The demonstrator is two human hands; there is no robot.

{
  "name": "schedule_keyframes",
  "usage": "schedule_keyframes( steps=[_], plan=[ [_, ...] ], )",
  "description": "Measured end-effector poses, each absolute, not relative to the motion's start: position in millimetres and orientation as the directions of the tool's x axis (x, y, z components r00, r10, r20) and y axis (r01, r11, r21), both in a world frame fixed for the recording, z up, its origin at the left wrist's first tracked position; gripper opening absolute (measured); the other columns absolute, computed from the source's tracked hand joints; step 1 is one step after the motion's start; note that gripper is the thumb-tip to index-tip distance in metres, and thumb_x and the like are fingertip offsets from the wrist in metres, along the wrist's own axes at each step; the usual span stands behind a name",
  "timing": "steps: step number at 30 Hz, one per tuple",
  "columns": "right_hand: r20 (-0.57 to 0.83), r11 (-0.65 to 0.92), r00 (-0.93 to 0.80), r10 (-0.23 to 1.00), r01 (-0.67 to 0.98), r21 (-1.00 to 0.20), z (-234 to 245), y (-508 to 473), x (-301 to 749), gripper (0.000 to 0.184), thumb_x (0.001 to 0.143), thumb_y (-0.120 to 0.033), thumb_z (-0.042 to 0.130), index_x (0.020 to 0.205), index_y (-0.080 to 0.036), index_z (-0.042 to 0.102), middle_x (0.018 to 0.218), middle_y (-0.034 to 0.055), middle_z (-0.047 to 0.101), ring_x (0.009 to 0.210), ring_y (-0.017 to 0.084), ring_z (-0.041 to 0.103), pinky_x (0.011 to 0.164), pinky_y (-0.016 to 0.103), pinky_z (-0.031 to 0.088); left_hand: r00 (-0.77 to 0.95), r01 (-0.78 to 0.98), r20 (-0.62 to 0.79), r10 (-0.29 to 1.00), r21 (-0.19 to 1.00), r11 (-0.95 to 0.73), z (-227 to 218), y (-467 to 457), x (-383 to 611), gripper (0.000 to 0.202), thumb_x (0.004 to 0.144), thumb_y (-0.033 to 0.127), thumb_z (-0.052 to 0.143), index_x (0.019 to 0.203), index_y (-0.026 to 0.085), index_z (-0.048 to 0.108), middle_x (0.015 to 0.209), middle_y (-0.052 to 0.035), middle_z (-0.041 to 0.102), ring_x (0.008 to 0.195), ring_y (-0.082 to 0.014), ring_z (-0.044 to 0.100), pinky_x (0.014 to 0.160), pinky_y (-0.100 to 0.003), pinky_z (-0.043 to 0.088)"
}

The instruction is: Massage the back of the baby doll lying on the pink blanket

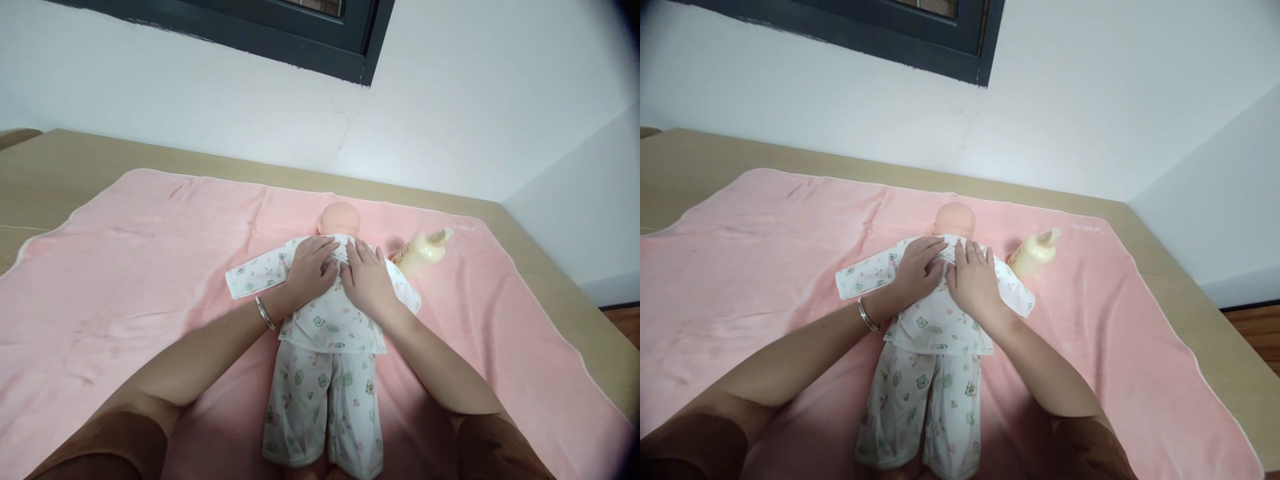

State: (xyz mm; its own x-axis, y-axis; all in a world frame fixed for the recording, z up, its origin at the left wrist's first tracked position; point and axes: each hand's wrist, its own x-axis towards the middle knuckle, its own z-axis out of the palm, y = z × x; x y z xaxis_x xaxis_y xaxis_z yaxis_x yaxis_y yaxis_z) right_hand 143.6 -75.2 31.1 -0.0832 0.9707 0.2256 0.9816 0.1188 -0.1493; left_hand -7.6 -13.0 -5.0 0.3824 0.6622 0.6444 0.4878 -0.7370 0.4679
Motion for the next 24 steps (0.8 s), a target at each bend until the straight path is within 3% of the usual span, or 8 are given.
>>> schedule_keyframes(
  steps=[2,5,12,24],
  plan=[
    [0.262,0.103,-0.073,0.962,0.989,-0.102,31,-81,138,0.055,0.103,-0.033,0.03,0.147,-0.002,0.044,0.149,0.0259,0.047,0.142,0.036,0.041,0.12,0.059,0.019,0.358,0.486,0.675,0.645,0.456,-0.746,-6,-15,-8,0.032,0.087,0.022,0.049,0.114,0.018,0.065,0.121,-0.0107,0.069,0.12,-0.0236,0.059,0.109,-0.045,0.045],
    [0.264,0.096,-0.059,0.963,0.987,-0.13,30,-81,140,0.054,0.103,-0.035,0.032,0.146,-0.006,0.047,0.149,0.0238,0.049,0.141,0.036,0.042,0.12,0.06,0.02,0.313,0.525,0.65,0.693,0.489,-0.696,-5,-19,-8,0.031,0.087,0.023,0.05,0.113,0.018,0.065,0.121,-0.0111,0.068,0.12,-0.0246,0.059,0.109,-0.046,0.046],
    [0.188,0.128,-0.07,0.98,0.939,-0.318,25,-63,157,0.062,0.098,-0.036,0.039,0.154,-0.011,0.033,0.164,0.0188,0.023,0.154,0.033,0.016,0.12,0.064,0.016,0.346,0.608,0.48,0.806,0.54,-0.582,-4,-17,-5,0.047,0.089,0.028,0.046,0.134,0.016,0.054,0.145,-0.0136,0.055,0.141,-0.0302,0.044,0.12,-0.056,0.031],
    [0.228,0.125,-0.052,0.972,0.939,-0.32,20,-64,156,0.06,0.099,-0.039,0.037,0.154,-0.014,0.035,0.162,0.0164,0.03,0.151,0.033,0.025,0.121,0.062,0.017,0.361,0.6,0.469,0.806,0.545,-0.586,-2,-15,-5,0.047,0.09,0.028,0.046,0.133,0.014,0.055,0.144,-0.0148,0.056,0.139,-0.03,0.046,0.12,-0.055,0.029]
  ],
)
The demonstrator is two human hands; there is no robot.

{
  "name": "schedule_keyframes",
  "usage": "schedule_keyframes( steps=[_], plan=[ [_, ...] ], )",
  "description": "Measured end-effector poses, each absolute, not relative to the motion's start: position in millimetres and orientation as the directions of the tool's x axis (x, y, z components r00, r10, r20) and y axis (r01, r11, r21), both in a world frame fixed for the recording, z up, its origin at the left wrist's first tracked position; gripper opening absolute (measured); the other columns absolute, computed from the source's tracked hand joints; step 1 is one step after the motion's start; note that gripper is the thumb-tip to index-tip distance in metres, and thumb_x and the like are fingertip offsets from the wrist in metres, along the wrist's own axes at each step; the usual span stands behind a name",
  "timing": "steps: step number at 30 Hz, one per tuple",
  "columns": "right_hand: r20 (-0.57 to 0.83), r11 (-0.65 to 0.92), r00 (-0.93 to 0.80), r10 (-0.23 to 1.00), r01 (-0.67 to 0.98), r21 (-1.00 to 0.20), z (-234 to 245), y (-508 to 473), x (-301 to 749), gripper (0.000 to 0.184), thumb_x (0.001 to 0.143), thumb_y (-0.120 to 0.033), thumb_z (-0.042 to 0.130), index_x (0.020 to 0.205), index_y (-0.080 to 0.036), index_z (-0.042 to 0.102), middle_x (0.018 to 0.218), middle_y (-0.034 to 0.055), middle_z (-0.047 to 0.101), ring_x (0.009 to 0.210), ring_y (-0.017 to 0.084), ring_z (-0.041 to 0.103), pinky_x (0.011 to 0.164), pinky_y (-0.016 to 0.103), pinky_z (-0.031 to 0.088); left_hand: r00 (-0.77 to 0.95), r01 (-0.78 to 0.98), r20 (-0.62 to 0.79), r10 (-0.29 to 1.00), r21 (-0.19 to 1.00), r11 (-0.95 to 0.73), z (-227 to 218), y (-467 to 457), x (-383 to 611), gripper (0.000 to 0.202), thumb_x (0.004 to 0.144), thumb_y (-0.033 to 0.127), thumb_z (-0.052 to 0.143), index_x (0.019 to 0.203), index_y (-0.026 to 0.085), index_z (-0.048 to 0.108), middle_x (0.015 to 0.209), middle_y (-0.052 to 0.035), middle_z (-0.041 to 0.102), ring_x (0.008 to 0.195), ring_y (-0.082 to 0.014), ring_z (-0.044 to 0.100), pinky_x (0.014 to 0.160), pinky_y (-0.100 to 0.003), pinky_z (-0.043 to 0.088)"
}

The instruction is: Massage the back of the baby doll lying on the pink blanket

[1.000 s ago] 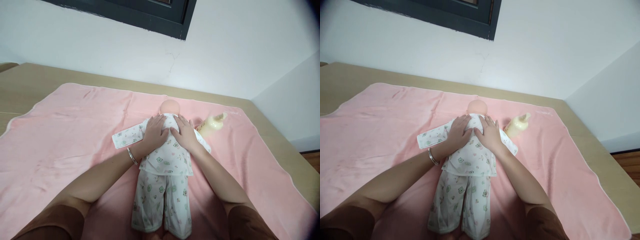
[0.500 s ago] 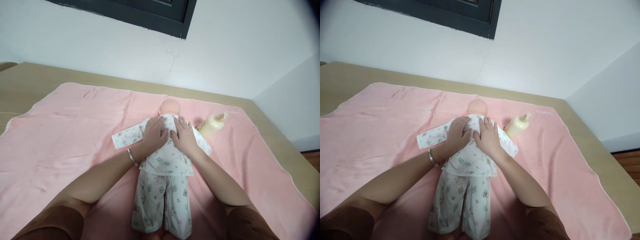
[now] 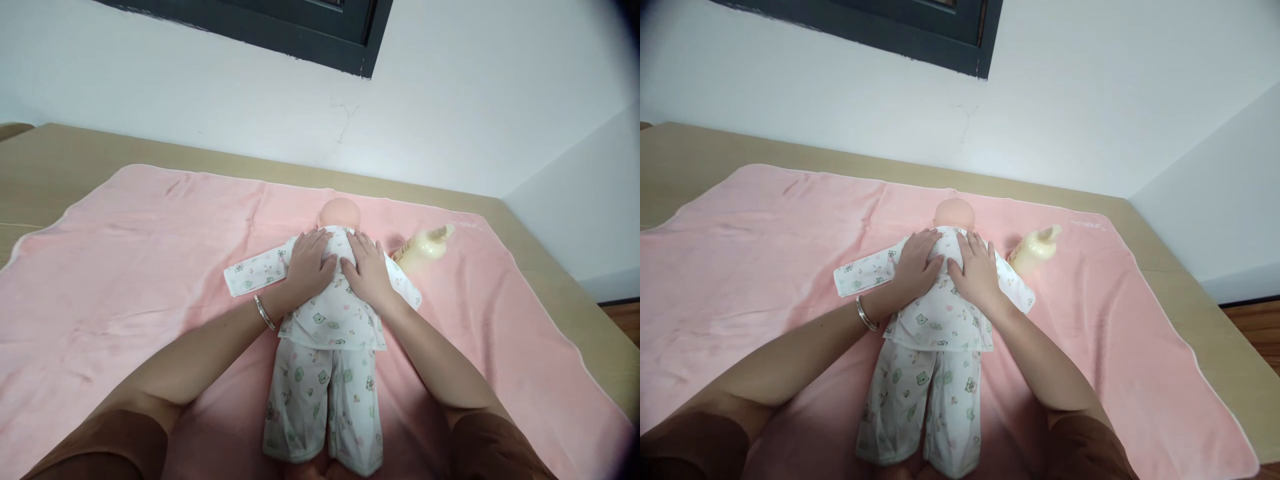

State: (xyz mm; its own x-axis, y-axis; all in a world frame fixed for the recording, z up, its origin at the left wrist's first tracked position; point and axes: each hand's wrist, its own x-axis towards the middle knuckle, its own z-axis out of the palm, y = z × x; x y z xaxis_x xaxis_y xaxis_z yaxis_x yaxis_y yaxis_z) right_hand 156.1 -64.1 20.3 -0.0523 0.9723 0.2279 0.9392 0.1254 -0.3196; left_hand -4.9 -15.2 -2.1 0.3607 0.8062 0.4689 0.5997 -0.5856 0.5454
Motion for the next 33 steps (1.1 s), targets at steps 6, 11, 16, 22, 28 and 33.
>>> schedule_keyframes(
  steps=[6,11,16,22,28,33],
  plan=[
    [0.234,0.121,-0.047,0.971,0.942,-0.313,20,-63,156,0.06,0.1,-0.039,0.036,0.154,-0.014,0.035,0.161,0.0161,0.033,0.15,0.032,0.027,0.121,0.061,0.017,0.35,0.596,0.477,0.806,0.551,-0.584,-3,-15,-5,0.046,0.089,0.028,0.047,0.131,0.014,0.057,0.143,-0.014,0.057,0.137,-0.0296,0.047,0.12,-0.052,0.03],
    [0.242,0.106,-0.04,0.969,0.958,-0.265,21,-67,153,0.059,0.101,-0.039,0.036,0.154,-0.013,0.036,0.16,0.0156,0.036,0.149,0.033,0.03,0.12,0.059,0.021,0.362,0.605,0.47,0.805,0.538,-0.587,-1,-16,-5,0.046,0.09,0.029,0.046,0.132,0.013,0.056,0.143,-0.0136,0.057,0.137,-0.0289,0.047,0.121,-0.051,0.029],
    [0.292,-0.013,0.044,0.956,0.994,-0.107,22,-80,143,0.059,0.102,-0.041,0.036,0.149,-0.007,0.043,0.15,0.0226,0.048,0.141,0.04,0.041,0.118,0.057,0.025,0.321,0.703,0.43,0.844,0.488,-0.517,2,-24,-4,0.048,0.092,0.032,0.046,0.136,0.016,0.053,0.145,-0.0125,0.056,0.14,-0.0303,0.045,0.121,-0.052,0.029],
    [0.239,0.062,-0.026,0.971,0.988,-0.144,21,-67,155,0.06,0.101,-0.041,0.038,0.151,-0.008,0.04,0.154,0.0214,0.043,0.144,0.039,0.038,0.117,0.057,0.028,0.331,0.739,0.393,0.858,0.457,-0.495,0,-20,-3,0.056,0.091,0.033,0.047,0.142,0.009,0.047,0.149,-0.0187,0.05,0.143,-0.0359,0.039,0.12,-0.057,0.028],
    [0.223,0.112,-0.078,0.972,0.983,-0.145,26,-69,152,0.057,0.103,-0.036,0.034,0.151,-0.007,0.039,0.154,0.0222,0.042,0.145,0.039,0.036,0.117,0.058,0.029,0.381,0.625,0.584,0.717,0.409,-0.665,-2,-20,-5,0.038,0.092,0.026,0.048,0.126,0.014,0.06,0.133,-0.0146,0.063,0.128,-0.0294,0.055,0.113,-0.05,0.042],
    [0.308,0.075,-0.077,0.948,0.997,0.019,30,-96,130,0.054,0.103,-0.031,0.033,0.145,-0.001,0.046,0.142,0.0302,0.052,0.135,0.04,0.049,0.116,0.056,0.029,0.296,0.643,0.662,0.689,0.396,-0.656,-1,-29,-5,0.023,0.091,0.027,0.054,0.104,0.018,0.07,0.115,-0.0107,0.072,0.112,-0.0275,0.064,0.102,-0.045,0.051]
  ],
)
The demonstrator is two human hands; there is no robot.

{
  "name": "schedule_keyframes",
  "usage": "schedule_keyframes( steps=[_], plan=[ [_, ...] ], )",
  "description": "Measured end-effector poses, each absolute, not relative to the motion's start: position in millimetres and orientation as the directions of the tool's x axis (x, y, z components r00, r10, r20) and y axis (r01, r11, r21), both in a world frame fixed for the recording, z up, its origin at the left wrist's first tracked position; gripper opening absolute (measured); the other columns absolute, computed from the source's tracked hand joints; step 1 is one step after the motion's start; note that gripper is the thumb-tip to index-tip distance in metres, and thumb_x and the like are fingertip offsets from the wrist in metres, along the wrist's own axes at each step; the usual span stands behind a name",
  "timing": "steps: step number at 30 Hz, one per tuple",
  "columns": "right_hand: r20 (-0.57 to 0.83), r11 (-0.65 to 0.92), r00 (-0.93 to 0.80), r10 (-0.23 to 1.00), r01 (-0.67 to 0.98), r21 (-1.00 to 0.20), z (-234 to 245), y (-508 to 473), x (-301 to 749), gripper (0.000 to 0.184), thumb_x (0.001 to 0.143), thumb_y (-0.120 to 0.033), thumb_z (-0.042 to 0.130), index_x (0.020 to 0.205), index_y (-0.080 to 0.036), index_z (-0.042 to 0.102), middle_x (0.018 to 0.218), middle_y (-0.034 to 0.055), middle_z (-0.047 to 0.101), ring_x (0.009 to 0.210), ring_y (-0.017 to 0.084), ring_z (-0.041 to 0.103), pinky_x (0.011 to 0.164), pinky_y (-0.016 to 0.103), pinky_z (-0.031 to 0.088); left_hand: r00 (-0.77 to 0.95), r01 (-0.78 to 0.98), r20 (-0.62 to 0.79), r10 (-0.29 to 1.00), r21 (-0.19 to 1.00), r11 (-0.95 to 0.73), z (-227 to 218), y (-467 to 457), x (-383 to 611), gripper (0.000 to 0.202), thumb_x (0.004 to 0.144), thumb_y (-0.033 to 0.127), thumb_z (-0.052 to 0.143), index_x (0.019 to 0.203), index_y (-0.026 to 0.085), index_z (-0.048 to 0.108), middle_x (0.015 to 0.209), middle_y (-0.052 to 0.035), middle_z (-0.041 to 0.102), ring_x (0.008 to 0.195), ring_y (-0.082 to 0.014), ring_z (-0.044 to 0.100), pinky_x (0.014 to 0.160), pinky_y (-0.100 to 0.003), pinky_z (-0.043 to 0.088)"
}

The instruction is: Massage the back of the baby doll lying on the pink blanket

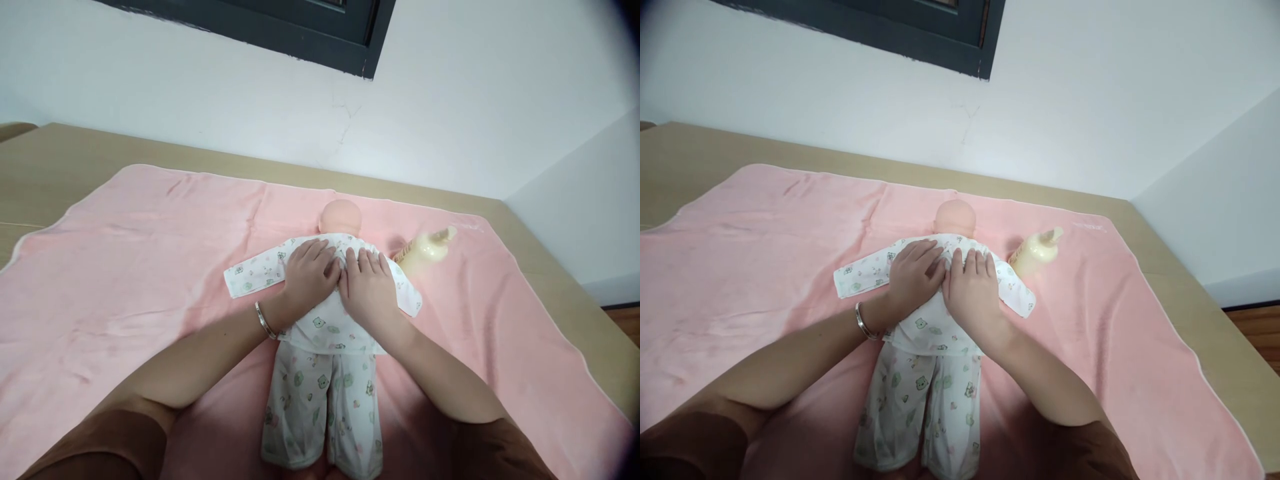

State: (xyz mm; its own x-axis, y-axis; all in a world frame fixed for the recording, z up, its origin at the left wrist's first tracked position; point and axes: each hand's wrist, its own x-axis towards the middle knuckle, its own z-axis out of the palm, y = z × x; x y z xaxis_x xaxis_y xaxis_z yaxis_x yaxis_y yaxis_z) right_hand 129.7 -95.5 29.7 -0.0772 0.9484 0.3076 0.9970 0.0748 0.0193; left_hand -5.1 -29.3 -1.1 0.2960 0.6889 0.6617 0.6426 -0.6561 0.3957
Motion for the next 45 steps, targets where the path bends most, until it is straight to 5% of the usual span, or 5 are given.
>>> schedule_keyframes(
  steps=[10,18,27,36,45],
  plan=[
    [0.161,0.14,-0.103,0.982,0.961,-0.238,28,-57,165,0.063,0.102,-0.046,0.038,0.154,-0.012,0.033,0.16,0.0198,0.034,0.149,0.034,0.03,0.119,0.063,0.021,0.367,0.636,0.528,0.766,0.458,-0.621,-5,-13,-4,0.045,0.091,0.028,0.049,0.132,0.01,0.055,0.137,-0.018,0.058,0.131,-0.0337,0.05,0.113,-0.056,0.038],
    [0.262,0.128,-0.101,0.96,0.988,-0.089,32,-78,146,0.05,0.102,-0.035,0.036,0.145,-0.011,0.048,0.145,0.0199,0.054,0.139,0.032,0.046,0.12,0.057,0.018,0.333,0.608,0.627,0.704,0.427,-0.669,-2,-21,-6,0.026,0.091,0.024,0.052,0.113,0.019,0.064,0.114,-0.0108,0.068,0.113,-0.0272,0.06,0.103,-0.046,0.049],
    [0.194,0.122,-0.072,0.978,0.958,-0.259,26,-56,165,0.058,0.102,-0.044,0.038,0.152,-0.015,0.038,0.156,0.0168,0.042,0.146,0.033,0.035,0.118,0.063,0.021,0.428,0.626,0.517,0.741,0.421,-0.656,-2,-10,-5,0.043,0.094,0.026,0.042,0.132,0.009,0.054,0.135,-0.0176,0.058,0.127,-0.0318,0.051,0.112,-0.053,0.039],
    [0.336,0.115,-0.089,0.938,0.992,-0.058,31,-81,142,0.05,0.105,-0.035,0.031,0.14,-0.007,0.054,0.137,0.023,0.061,0.132,0.033,0.053,0.12,0.056,0.019,0.395,0.623,0.608,0.689,0.373,-0.687,3,-23,-7,0.026,0.094,0.022,0.046,0.112,0.017,0.064,0.114,-0.0131,0.067,0.111,-0.0277,0.06,0.1,-0.046,0.049],
    [0.212,0.124,-0.061,0.975,0.946,-0.299,19,-63,160,0.06,0.102,-0.044,0.035,0.154,-0.014,0.035,0.161,0.0161,0.033,0.152,0.035,0.022,0.121,0.062,0.016,0.359,0.607,0.533,0.766,0.49,-0.625,-3,-13,-5,0.041,0.091,0.026,0.048,0.128,0.011,0.057,0.131,-0.0156,0.06,0.124,-0.0301,0.052,0.11,-0.05,0.042]
  ],
)
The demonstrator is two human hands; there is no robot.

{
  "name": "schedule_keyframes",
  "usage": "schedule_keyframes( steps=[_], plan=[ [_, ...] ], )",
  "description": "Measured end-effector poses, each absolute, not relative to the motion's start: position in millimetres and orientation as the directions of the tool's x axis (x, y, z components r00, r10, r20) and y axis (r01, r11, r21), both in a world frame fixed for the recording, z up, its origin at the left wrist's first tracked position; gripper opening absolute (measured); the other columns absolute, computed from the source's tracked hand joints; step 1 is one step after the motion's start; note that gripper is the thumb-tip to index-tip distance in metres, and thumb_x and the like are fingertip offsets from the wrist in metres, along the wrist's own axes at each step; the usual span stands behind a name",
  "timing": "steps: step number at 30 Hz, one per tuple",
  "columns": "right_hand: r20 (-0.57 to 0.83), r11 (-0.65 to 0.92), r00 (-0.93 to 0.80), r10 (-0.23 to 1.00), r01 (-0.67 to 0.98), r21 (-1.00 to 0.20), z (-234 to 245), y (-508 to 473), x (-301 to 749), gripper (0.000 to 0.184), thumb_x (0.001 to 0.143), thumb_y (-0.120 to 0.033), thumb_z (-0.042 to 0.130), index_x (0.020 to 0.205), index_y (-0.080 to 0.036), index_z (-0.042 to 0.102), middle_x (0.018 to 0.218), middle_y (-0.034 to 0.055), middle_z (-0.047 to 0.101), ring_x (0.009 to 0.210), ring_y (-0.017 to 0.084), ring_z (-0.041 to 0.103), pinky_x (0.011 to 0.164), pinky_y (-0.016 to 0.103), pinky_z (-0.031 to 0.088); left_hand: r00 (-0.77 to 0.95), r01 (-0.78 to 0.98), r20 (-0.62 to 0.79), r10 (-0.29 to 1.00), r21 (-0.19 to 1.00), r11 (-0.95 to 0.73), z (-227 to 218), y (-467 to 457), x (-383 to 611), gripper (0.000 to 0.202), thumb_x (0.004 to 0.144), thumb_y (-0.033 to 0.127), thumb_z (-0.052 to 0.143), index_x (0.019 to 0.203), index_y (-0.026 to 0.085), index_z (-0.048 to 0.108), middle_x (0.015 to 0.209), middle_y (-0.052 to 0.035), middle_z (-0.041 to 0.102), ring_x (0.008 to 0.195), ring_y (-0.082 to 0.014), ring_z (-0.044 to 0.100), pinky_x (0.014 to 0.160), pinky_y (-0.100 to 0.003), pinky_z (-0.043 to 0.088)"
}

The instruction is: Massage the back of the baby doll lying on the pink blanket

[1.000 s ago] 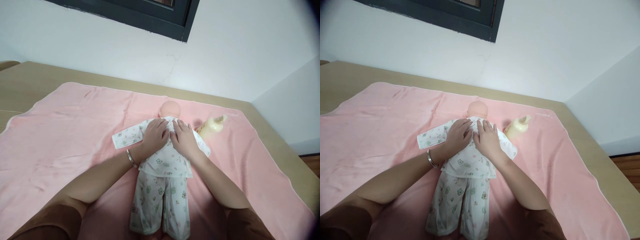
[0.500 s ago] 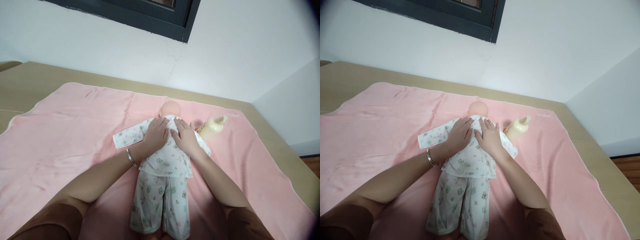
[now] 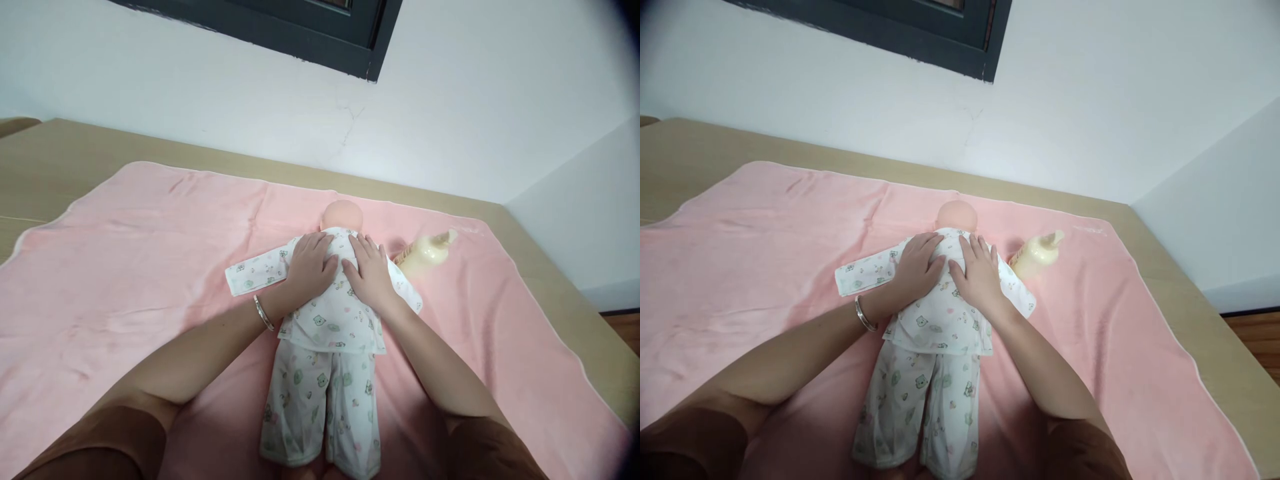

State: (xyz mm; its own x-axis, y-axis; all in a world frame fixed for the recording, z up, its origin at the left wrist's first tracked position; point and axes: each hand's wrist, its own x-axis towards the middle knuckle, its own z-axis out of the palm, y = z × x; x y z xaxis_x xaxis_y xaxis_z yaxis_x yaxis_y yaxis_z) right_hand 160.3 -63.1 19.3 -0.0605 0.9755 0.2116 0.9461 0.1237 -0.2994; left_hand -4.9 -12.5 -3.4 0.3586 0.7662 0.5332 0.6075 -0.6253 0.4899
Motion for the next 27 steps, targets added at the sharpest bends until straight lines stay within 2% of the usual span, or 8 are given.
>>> schedule_keyframes(
  steps=[13,16,19,21,24,27],
  plan=[
    [0.247,0.125,-0.043,0.968,0.936,-0.328,20,-63,161,0.059,0.102,-0.045,0.035,0.153,-0.015,0.036,0.159,0.0166,0.038,0.15,0.034,0.027,0.119,0.064,0.017,0.336,0.588,0.532,0.777,0.526,-0.614,-5,-12,-4,0.042,0.092,0.028,0.047,0.13,0.014,0.057,0.133,-0.015,0.06,0.127,-0.0302,0.052,0.111,-0.052,0.042],
    [0.363,0.123,-0.007,0.932,0.947,-0.298,23,-69,156,0.063,0.101,-0.044,0.036,0.155,-0.015,0.028,0.162,0.0177,0.031,0.152,0.035,0.02,0.118,0.068,0.013,0.321,0.529,0.564,0.761,0.559,-0.638,-10,-10,-7,0.041,0.098,0.031,0.038,0.131,0.015,0.056,0.136,-0.0148,0.06,0.129,-0.0278,0.052,0.114,-0.051,0.039],
    [0.463,0.184,-0.071,0.883,0.961,-0.204,28,-77,147,0.063,0.1,-0.041,0.035,0.156,-0.015,0.025,0.166,0.0165,0.019,0.155,0.033,0.009,0.119,0.069,0.006,0.279,0.439,0.619,0.734,0.598,-0.671,-16,-10,-10,0.044,0.103,0.033,0.027,0.134,0.016,0.053,0.135,-0.0137,0.062,0.129,-0.0239,0.054,0.115,-0.049,0.039],
    [0.405,0.26,-0.178,0.897,0.953,-0.158,30,-81,142,0.059,0.1,-0.038,0.035,0.155,-0.017,0.029,0.166,0.0136,0.02,0.155,0.032,0.009,0.119,0.07,0.005,0.253,0.403,0.639,0.727,0.613,-0.679,-19,-10,-11,0.047,0.105,0.036,0.024,0.137,0.017,0.051,0.137,-0.0141,0.061,0.13,-0.0231,0.053,0.115,-0.048,0.039],
    [0.251,0.365,-0.321,0.913,0.919,-0.152,32,-81,140,0.052,0.102,-0.037,0.035,0.151,-0.02,0.04,0.164,0.0101,0.029,0.154,0.031,0.016,0.12,0.069,0.006,0.243,0.393,0.632,0.736,0.63,-0.67,-20,-11,-12,0.05,0.105,0.04,0.021,0.141,0.016,0.047,0.141,-0.0152,0.058,0.135,-0.0237,0.05,0.116,-0.05,0.038],
    [0.304,0.377,-0.317,0.899,0.911,-0.166,31,-79,143,0.05,0.101,-0.035,0.035,0.147,-0.018,0.046,0.163,0.0111,0.031,0.154,0.029,0.018,0.122,0.066,0.007,0.248,0.404,0.626,0.74,0.627,-0.666,-21,-11,-12,0.053,0.106,0.042,0.019,0.142,0.016,0.047,0.142,-0.0153,0.057,0.137,-0.0245,0.049,0.117,-0.052,0.037]
  ],
)
